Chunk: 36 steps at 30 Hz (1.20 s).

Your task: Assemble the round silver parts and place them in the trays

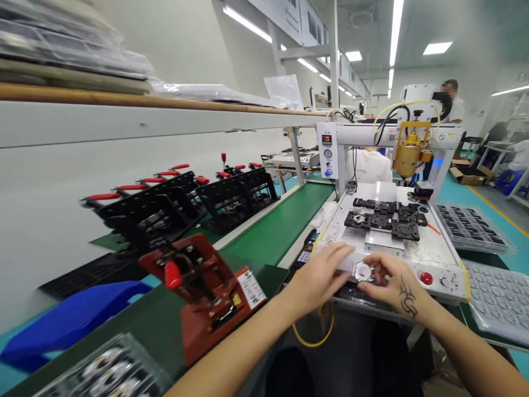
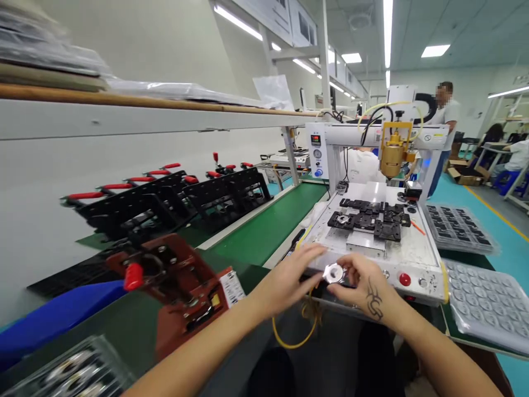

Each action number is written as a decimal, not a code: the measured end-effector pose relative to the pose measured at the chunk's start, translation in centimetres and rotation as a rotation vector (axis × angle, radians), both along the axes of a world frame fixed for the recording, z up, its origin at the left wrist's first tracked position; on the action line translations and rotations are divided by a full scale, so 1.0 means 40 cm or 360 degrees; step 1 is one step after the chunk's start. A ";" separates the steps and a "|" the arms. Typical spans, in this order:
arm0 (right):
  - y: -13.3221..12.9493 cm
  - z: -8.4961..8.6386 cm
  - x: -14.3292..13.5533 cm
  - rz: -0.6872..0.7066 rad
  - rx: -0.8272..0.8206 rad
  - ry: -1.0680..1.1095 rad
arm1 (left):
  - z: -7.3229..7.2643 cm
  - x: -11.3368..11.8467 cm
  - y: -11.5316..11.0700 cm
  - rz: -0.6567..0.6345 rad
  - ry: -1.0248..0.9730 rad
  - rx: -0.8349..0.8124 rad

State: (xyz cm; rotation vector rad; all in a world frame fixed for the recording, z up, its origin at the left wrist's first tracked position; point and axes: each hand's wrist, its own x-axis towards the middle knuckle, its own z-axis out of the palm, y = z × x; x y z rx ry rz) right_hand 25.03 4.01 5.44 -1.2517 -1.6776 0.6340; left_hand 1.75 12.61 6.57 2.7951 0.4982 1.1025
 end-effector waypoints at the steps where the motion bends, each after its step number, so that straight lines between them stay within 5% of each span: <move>1: 0.000 0.008 0.033 -0.0132 0.0036 -0.0030 | 0.014 0.025 0.048 0.0052 0.0010 -0.0141; 4: -0.018 0.036 0.124 -0.0426 0.0100 -0.0085 | 0.065 0.105 0.211 0.0253 0.0163 -0.0525; 8: -0.079 0.047 0.206 -0.0548 0.0122 -0.0094 | 0.115 0.194 0.386 0.0239 0.0433 -0.0716; 14: -0.124 0.030 0.263 -0.0652 0.0123 -0.0083 | 0.132 0.262 0.465 0.0185 0.0713 -0.0849; 17: -0.064 0.048 0.257 -0.0590 0.0149 -0.0113 | 0.142 0.275 0.461 0.0202 0.0693 -0.0843; 21: 0.095 0.079 0.218 -0.0500 0.0138 -0.0327 | 0.171 0.248 0.426 0.0177 0.0398 -0.0782; 28: 0.402 0.104 0.150 -0.0332 0.0044 -0.0678 | 0.229 0.116 0.266 0.0041 -0.0064 -0.0768; 36: 0.492 0.099 0.148 -0.0145 -0.0167 -0.0951 | 0.224 -0.053 0.088 0.0211 -0.0174 -0.0724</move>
